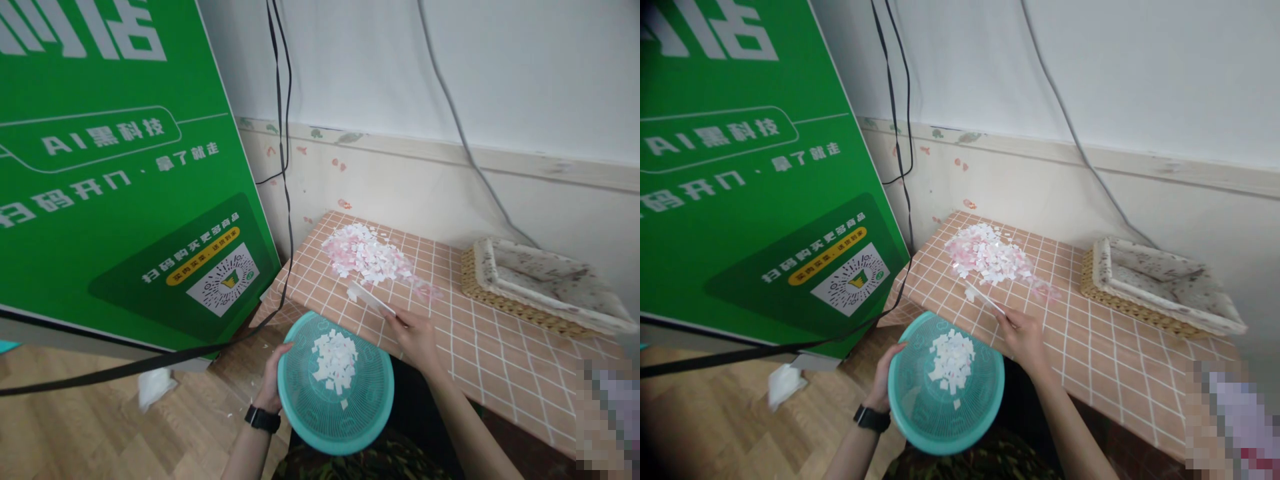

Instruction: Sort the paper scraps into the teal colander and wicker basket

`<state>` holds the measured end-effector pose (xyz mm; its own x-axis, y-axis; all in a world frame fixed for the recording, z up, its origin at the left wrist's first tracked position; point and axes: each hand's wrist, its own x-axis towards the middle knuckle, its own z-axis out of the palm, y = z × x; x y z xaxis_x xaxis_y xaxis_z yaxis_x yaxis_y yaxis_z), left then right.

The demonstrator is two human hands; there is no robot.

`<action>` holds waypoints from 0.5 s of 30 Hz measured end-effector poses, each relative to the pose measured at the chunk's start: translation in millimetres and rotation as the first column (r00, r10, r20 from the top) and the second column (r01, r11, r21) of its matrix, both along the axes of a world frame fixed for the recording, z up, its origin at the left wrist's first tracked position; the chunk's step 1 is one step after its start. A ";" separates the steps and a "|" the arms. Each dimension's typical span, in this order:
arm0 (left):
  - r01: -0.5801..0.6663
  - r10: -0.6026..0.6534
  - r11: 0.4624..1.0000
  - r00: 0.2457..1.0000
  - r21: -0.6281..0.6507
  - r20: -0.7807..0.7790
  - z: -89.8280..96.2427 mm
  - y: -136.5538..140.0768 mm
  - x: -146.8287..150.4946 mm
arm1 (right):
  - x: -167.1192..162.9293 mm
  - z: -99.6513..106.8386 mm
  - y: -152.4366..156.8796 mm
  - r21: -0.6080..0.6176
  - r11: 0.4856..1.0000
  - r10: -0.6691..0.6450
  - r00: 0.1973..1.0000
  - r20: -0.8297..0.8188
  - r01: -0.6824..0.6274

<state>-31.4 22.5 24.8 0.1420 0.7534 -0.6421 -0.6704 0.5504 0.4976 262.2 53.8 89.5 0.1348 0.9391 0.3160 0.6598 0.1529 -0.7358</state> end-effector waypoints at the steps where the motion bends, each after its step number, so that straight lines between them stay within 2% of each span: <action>1: 0.001 -0.001 1.000 1.000 0.003 0.003 -0.5 0.6 -0.2 | 1.2 -0.3 -0.5 0.001 1.000 -0.006 1.000 -0.009 0.006; 4: 0.010 -0.010 1.000 1.000 0.009 0.017 -1.9 2.5 0.1 | 4.1 -0.1 -0.3 -0.007 1.000 -0.011 0.999 -0.031 0.011; 8: 0.022 -0.022 1.000 0.999 0.012 0.030 -1.8 3.8 0.9 | 5.3 2.6 -3.0 -0.023 0.993 0.113 0.994 -0.012 -0.113; 10: 0.006 -0.007 1.000 1.000 0.019 0.008 -2.4 3.7 0.8 | 5.5 5.3 -4.3 -0.033 0.991 0.130 0.992 0.001 -0.130; 15: -0.017 0.018 1.000 1.000 0.020 -0.012 -6.2 2.7 -0.1 | 3.9 8.3 5.3 -0.019 0.999 -0.045 0.999 -0.010 0.045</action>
